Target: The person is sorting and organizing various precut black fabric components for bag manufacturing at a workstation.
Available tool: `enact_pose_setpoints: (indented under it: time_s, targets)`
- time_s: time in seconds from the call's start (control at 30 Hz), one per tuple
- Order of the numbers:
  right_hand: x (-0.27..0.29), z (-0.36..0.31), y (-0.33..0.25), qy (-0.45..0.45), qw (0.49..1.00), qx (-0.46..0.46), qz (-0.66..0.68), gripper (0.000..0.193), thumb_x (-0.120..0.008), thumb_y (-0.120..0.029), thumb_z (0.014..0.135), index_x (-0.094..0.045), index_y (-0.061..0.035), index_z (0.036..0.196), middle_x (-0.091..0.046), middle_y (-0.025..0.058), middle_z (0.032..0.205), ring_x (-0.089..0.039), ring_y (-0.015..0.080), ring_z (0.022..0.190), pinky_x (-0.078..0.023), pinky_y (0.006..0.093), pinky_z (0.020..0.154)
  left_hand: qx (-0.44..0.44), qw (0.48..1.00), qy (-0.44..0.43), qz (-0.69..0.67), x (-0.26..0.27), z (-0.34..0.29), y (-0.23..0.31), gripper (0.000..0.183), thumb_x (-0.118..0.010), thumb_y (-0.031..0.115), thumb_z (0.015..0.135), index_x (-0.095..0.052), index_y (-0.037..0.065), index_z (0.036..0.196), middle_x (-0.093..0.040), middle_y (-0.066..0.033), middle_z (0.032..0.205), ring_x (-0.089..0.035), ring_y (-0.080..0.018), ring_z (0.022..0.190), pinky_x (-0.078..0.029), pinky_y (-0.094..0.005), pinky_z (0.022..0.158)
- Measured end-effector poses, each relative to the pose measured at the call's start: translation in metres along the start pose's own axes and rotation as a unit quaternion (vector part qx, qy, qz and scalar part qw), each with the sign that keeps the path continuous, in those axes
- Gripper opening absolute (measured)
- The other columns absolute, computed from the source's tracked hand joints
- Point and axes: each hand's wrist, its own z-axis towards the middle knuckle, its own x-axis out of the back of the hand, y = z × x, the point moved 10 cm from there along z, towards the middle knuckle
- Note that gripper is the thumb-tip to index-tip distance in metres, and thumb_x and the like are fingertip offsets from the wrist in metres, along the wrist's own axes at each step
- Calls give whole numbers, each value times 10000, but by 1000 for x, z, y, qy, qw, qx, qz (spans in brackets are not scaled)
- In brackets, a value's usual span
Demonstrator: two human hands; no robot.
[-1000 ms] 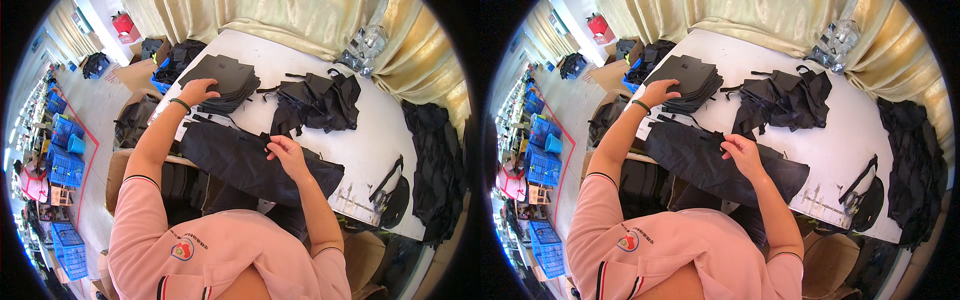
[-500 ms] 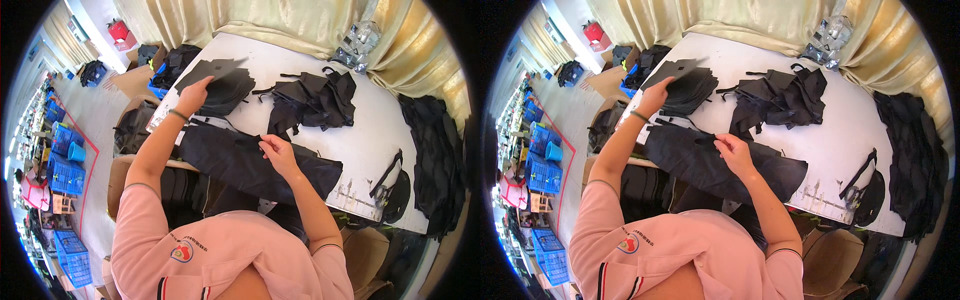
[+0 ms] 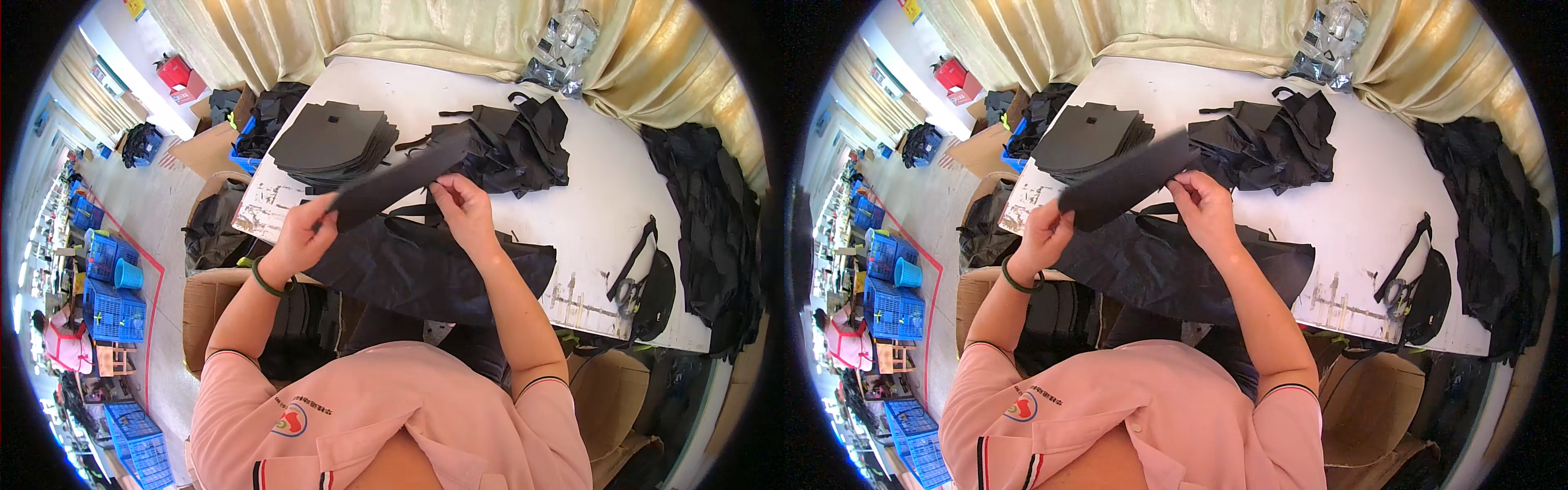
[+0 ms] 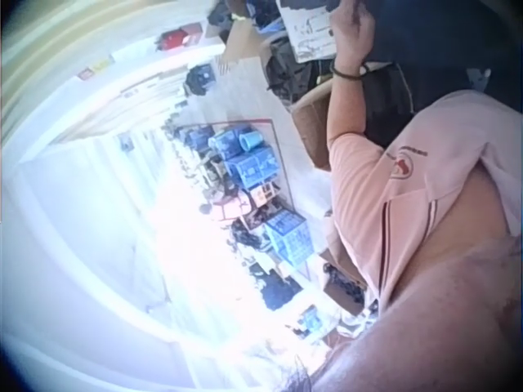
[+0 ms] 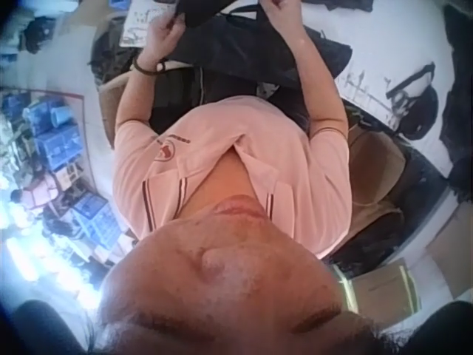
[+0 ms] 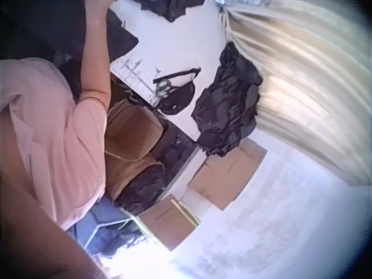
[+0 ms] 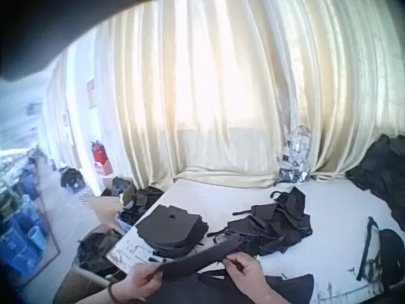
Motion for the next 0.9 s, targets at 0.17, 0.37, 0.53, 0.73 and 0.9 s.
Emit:
enact_pose_setpoints:
  time_s: [0.17, 0.37, 0.53, 0.73, 0.9]
  targets:
    - [-3, -5, 3, -8, 993, 10, 114, 76, -663, -55, 883, -647, -6, 938, -603, 7, 799, -520, 68, 675, -445, 243, 616, -153, 942, -293, -61, -50, -7, 48, 434, -659, 141, 887, -570, 58, 1303, -570, -165, 1303, -589, -265, 1005, -463, -374, 909]
    - [-34, -13, -5, -102, 993, -17, 60, 105, -604, 23, 890, -637, -30, 975, -588, 2, 922, -577, 88, 802, -476, 239, 712, -29, 991, -94, -90, -68, 30, 11, 404, -699, 130, 865, -602, 43, 1247, -551, -88, 1198, -574, -166, 1017, -468, -296, 898]
    - [-28, -22, -4, -173, 969, -71, 159, 165, -563, -30, 932, -637, -22, 1079, -624, 28, 1029, -599, 116, 914, -487, 269, 836, -93, 995, -15, -13, -73, 36, 26, 294, -715, -28, 789, -700, 45, 1074, -635, -84, 1006, -636, -189, 876, -516, -275, 762]
    - [-36, -40, -30, -325, 821, -302, 359, 518, -662, -382, 908, -522, -52, 1281, -588, 29, 1184, -542, 126, 1077, -477, 337, 934, -268, 934, 64, 226, -76, 36, 70, 198, -754, 75, 715, -662, 85, 890, -633, -38, 830, -628, -235, 760, -487, -344, 666]
    - [-16, -36, -34, -356, 882, -281, 123, 402, -696, -228, 872, -567, -59, 1214, -628, 21, 1045, -579, 121, 967, -487, 299, 855, -212, 964, 37, 158, -73, 45, 60, 141, -721, 30, 752, -638, 63, 862, -614, -60, 801, -633, -201, 735, -485, -303, 636]
